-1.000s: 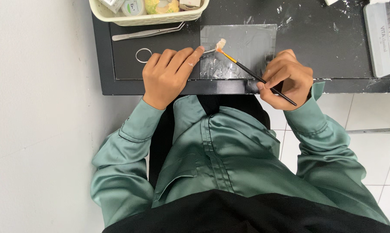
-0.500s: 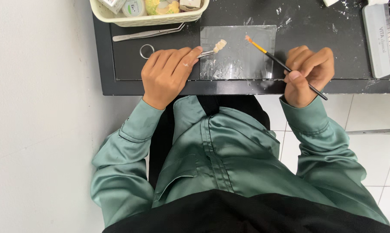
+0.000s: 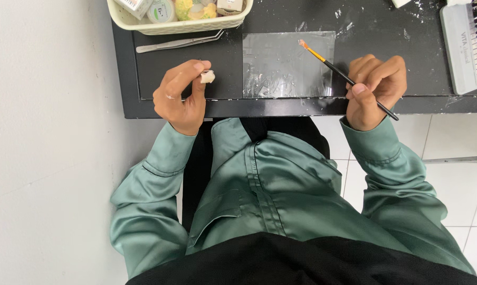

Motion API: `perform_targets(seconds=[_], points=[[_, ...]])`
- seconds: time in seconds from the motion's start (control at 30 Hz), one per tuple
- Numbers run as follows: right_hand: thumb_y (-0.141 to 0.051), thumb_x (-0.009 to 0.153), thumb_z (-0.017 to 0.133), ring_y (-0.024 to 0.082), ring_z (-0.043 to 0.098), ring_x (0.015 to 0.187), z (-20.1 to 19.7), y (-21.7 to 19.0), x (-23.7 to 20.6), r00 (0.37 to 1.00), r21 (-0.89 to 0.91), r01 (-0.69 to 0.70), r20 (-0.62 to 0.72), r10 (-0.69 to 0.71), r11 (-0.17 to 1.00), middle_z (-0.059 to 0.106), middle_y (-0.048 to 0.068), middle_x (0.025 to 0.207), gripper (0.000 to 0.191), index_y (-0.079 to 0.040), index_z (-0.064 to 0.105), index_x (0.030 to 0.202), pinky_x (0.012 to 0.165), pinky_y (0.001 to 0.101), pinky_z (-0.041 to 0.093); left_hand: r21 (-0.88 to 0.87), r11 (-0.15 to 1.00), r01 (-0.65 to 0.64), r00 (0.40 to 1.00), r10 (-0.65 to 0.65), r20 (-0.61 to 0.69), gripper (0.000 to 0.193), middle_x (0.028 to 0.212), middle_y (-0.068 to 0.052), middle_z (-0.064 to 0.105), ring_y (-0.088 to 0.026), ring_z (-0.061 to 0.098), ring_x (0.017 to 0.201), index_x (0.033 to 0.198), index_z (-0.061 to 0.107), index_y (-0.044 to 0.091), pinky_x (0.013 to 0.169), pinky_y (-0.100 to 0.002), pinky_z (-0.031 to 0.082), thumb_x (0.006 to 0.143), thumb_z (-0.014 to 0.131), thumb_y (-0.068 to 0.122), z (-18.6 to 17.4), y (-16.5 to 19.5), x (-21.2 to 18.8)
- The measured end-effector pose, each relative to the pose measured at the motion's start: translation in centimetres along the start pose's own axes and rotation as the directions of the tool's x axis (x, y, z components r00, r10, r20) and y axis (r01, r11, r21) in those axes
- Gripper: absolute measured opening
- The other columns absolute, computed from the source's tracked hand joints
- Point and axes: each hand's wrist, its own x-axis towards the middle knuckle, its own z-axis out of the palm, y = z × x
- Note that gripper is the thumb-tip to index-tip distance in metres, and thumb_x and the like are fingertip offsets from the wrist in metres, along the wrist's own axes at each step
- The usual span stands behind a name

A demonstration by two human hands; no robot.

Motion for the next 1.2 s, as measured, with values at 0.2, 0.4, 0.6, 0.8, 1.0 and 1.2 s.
perform_targets(seconds=[0.2, 0.4, 0.6, 0.8, 1.0, 1.2], points=[[-0.008, 0.100, 0.072, 0.017, 0.044, 0.063, 0.0, -0.1, 0.0, 1.000, 0.003, -0.010, 0.006, 0.010, 1.000, 0.048, 0.009, 0.071, 0.032, -0.008, 0.041, 0.094, 0.061, 0.0288, 0.036, 0.055, 0.998, 0.011, 0.995, -0.016, 0.097, 0.013, 0.107, -0.011, 0.076, -0.030, 0.076, 0.096, 0.119, 0.061, 0.002, 0.091, -0.040, 0.065, 0.108, 0.067, 0.006, -0.1, 0.4, 0.7], [-0.008, 0.101, 0.072, 0.017, 0.044, 0.062, 0.1, -0.1, 0.1, 1.000, 0.007, -0.011, 0.013, 0.011, 1.000, 0.048, 0.008, 0.070, 0.032, -0.008, 0.041, 0.094, 0.061, 0.0288, 0.036, 0.088, 0.993, 0.082, 0.974, -0.099, 0.206, 0.019, 0.100, -0.007, 0.073, -0.028, 0.070, 0.082, 0.110, 0.066, 0.003, 0.100, -0.047, 0.061, 0.112, 0.061, 0.021, -0.2, 0.4, 1.0], [-0.007, 0.102, 0.070, 0.017, 0.044, 0.062, 0.0, -0.2, 0.0, 0.999, -0.005, -0.020, 0.025, 0.020, 1.000, 0.047, 0.008, 0.069, 0.031, -0.008, 0.040, 0.094, 0.060, 0.0284, 0.036, 0.111, 0.992, 0.067, 0.966, -0.092, 0.241, 0.030, 0.093, -0.010, 0.063, -0.031, 0.059, 0.078, 0.104, 0.061, 0.001, 0.096, -0.046, 0.059, 0.117, 0.046, 0.024, -0.2, -0.5, 0.5], [-0.005, 0.106, 0.065, 0.016, 0.044, 0.060, 0.0, -0.1, 0.0, 0.999, -0.037, -0.054, 0.003, 0.054, 0.998, 0.046, 0.007, 0.068, 0.029, -0.007, 0.039, 0.094, 0.060, 0.0284, 0.037, 0.118, 0.987, 0.111, 0.963, -0.136, 0.231, 0.028, 0.087, -0.011, 0.056, -0.030, 0.055, 0.072, 0.095, 0.057, 0.000, 0.065, -0.042, 0.045, 0.110, 0.049, 0.021, 0.0, -0.3, 0.3], [-0.002, 0.105, 0.061, 0.016, 0.042, 0.058, -0.2, 0.1, 0.1, 0.997, -0.037, -0.072, -0.017, 0.071, 0.997, 0.045, 0.008, 0.068, 0.026, -0.007, 0.038, 0.094, 0.059, 0.0277, 0.035, 0.204, 0.979, -0.026, 0.966, -0.028, 0.255, 0.030, 0.087, -0.008, 0.056, -0.030, 0.051, 0.075, 0.091, 0.055, 0.006, 0.067, -0.042, 0.042, 0.106, 0.045, 0.029, -0.1, 0.3, 1.0], [0.000, 0.104, 0.059, 0.016, 0.042, 0.058, -0.1, 0.2, 0.1, 0.997, -0.025, -0.078, -0.025, 0.078, 0.997, 0.045, 0.008, 0.069, 0.025, -0.007, 0.038, 0.094, 0.060, 0.0281, 0.035, 0.283, 0.950, -0.130, 0.952, 0.041, 0.302, 0.020, 0.092, -0.004, 0.057, -0.027, 0.053, 0.082, 0.101, 0.063, 0.010, 0.089, -0.046, 0.052, 0.105, 0.052, 0.027, -0.3, 0.5, 1.3]])
